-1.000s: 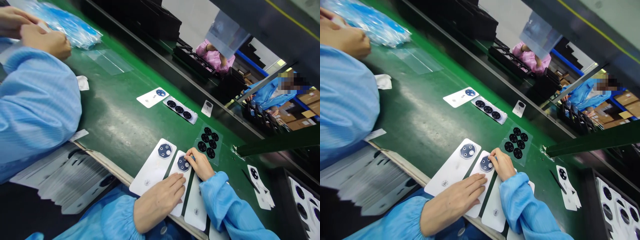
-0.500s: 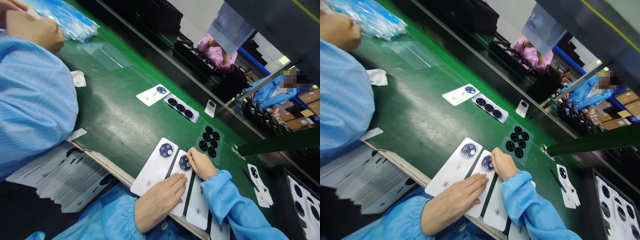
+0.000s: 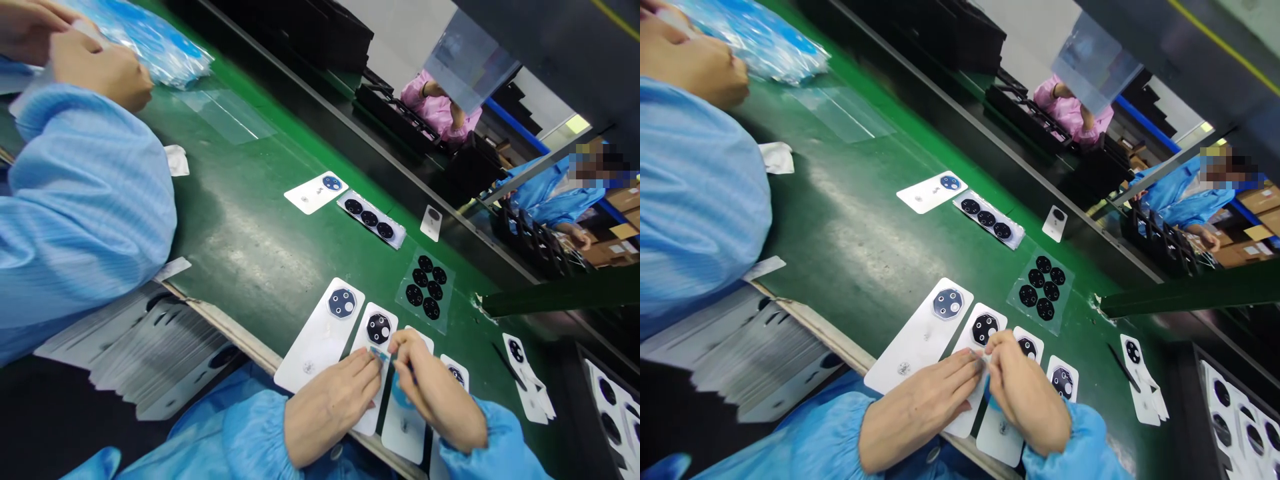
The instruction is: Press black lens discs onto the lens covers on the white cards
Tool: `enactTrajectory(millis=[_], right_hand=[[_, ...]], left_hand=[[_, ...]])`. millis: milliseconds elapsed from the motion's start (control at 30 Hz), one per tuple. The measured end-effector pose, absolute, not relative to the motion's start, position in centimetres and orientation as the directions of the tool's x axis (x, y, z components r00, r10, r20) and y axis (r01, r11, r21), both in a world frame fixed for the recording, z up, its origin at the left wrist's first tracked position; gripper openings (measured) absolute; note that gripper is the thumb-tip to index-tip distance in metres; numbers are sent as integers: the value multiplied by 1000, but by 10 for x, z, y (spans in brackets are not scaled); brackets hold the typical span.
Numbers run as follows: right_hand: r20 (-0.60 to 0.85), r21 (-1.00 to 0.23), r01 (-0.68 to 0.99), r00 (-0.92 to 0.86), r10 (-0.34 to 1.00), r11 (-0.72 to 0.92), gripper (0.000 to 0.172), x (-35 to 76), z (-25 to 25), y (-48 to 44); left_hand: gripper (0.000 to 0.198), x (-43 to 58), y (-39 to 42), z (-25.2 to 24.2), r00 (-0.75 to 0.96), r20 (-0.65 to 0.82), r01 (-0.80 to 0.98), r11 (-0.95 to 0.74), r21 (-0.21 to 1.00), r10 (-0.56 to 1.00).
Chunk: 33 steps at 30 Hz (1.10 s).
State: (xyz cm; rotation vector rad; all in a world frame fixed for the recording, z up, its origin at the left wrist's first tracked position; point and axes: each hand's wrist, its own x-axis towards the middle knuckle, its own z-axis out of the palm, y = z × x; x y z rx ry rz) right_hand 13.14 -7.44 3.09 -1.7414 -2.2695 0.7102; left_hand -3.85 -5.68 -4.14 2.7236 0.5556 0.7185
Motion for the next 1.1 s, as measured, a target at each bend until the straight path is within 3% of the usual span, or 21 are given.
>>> enactTrajectory(millis=[100,267,533,1100], right_hand=[[-60,-629,773,-152,987,81,10,128,32,-50],[-100,-606,795,-115,988,31,13,108,4,5],[-134,-456,880,-214,967,132,10,93,-13,28],[-358,-8,979,-193,913,204,12,69,8,30]], left_hand=[[20,-38,-57,-41,793,432,290,-890,351,429],[17,-49,-53,-34,760,467,276,-876,396,451],[21,-80,-36,-35,689,458,424,-825,374,561],[21,-86,-30,-47,677,483,366,-823,434,556]])
